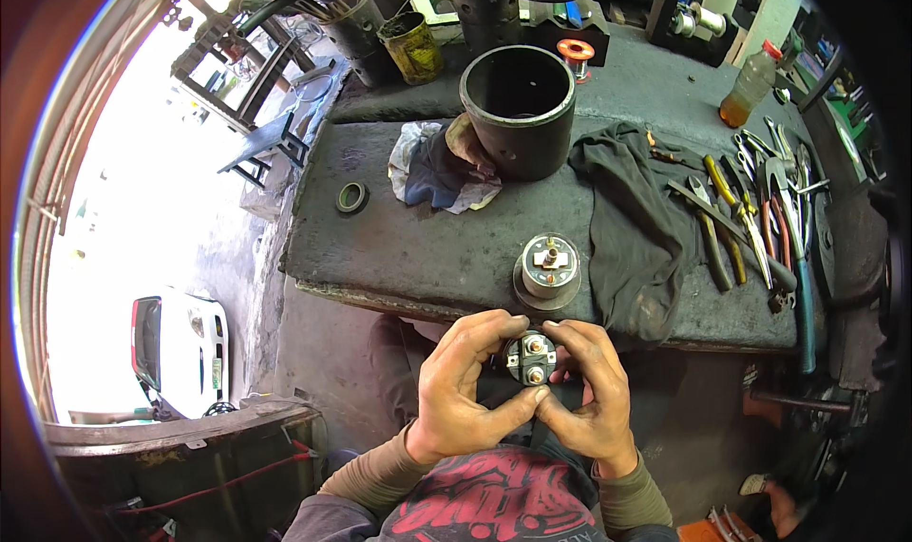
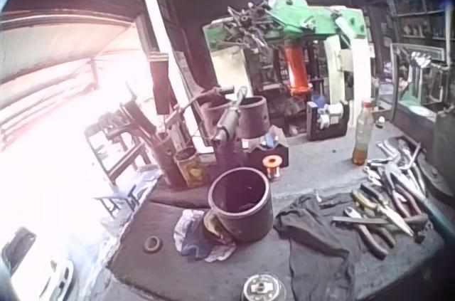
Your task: The person assembles small electrical components on a workbench, using pliers and a hammer to secure parts. They handle a cylindrical housing and a circular metal piece, inserting and adjusting small components before joining the two main parts together.
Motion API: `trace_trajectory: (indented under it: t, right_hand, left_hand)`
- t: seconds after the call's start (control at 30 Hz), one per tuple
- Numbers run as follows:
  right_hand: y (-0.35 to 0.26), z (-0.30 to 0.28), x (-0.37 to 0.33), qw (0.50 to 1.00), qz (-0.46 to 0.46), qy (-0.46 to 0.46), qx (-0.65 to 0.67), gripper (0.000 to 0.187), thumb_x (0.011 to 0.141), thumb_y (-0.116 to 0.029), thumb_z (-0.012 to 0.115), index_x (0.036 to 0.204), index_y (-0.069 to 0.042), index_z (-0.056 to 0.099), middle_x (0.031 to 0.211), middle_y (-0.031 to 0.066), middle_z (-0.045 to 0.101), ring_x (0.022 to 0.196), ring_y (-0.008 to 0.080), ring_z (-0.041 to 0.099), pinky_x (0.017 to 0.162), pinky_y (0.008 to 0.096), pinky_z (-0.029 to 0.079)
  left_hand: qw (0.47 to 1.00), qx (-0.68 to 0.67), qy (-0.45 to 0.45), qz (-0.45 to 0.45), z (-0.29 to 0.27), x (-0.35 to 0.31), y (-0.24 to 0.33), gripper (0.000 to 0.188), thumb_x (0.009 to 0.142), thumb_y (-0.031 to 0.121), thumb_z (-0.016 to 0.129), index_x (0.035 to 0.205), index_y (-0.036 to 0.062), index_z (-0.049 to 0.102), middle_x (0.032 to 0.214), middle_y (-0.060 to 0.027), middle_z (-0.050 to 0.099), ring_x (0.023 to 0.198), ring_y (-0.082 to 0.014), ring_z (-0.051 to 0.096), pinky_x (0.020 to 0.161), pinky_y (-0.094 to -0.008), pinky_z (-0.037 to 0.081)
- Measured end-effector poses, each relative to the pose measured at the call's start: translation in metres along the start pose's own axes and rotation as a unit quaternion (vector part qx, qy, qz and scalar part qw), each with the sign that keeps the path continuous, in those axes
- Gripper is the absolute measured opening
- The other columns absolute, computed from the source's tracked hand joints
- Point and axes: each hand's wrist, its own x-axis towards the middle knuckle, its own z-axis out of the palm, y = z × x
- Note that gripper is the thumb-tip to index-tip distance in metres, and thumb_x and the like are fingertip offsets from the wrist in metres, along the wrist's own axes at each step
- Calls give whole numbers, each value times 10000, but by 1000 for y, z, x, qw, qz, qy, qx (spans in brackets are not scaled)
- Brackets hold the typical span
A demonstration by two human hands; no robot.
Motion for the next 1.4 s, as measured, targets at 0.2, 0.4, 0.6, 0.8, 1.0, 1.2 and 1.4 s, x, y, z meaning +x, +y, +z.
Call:
trace_trajectory:
  t: [0.2, 0.4, 0.6, 0.8, 1.0, 1.2, 1.4]
  right_hand:
    - [-4, 5, -3, 997, -37, 48, -38, 701, 791, -95, 935, 1422, 26, 656, 1342, 197, 645, 1016, 246, 701, 826, 344, 599]
    - [-9, -1, 4, 995, -52, 64, -56, 697, 760, -150, 999, 1357, 40, 692, 1260, 223, 700, 1127, 329, 727, 941, 397, 601]
    - [-21, -41, 36, 998, -36, 57, -9, 660, 721, 25, 880, 1343, 84, 669, 1333, 222, 619, 1211, 275, 669, 1067, 378, 564]
    - [-24, -58, 87, 999, -36, 13, -27, 629, 716, -12, 882, 1319, 53, 715, 1295, 186, 681, 1183, 260, 692, 1038, 366, 560]
    - [-13, -55, 114, 994, -43, -62, -78, 634, 683, -39, 888, 1301, -12, 751, 1250, 175, 739, 1152, 299, 742, 1012, 394, 582]
    - [-20, -53, 121, 989, -35, -93, -109, 651, 674, -35, 887, 1312, -23, 760, 1261, 189, 743, 1142, 341, 757, 997, 409, 597]
    - [-25, -54, 128, 982, -41, -115, -141, 671, 650, -28, 887, 1311, -24, 768, 1261, 181, 766, 1144, 349, 760, 989, 419, 602]
  left_hand:
    - [988, 85, 102, 76, 22, 5, 5, 628, 743, 35, 948, 1304, -47, 678, 1256, -174, 639, 1067, -232, 684, 899, -350, 602]
    - [985, 136, 19, 103, 24, 6, 12, 738, 793, 106, 965, 1379, -91, 562, 1317, -184, 503, 1158, -237, 599, 980, -361, 543]
    - [996, 39, -4, 85, 9, 19, 2, 814, 836, 142, 928, 1479, -105, 494, 1407, -208, 503, 1220, -256, 584, 1059, -391, 505]
    - [994, 49, 76, 57, -6, 45, -6, 569, 852, 69, 859, 1376, -52, 675, 1332, -223, 690, 1158, -309, 688, 995, -407, 572]
    - [993, 97, 36, 65, -15, 72, -8, 523, 897, 55, 822, 1391, -51, 683, 1366, -243, 690, 1228, -365, 709, 1051, -438, 574]
    - [999, 47, -2, 28, -17, 81, -14, 524, 921, 94, 813, 1403, -61, 680, 1412, -268, 684, 1322, -404, 686, 1119, -467, 553]
    - [996, 47, -41, 57, -14, 89, -19, 544, 911, 100, 819, 1410, -63, 679, 1387, -246, 712, 1289, -401, 701, 1092, -466, 566]
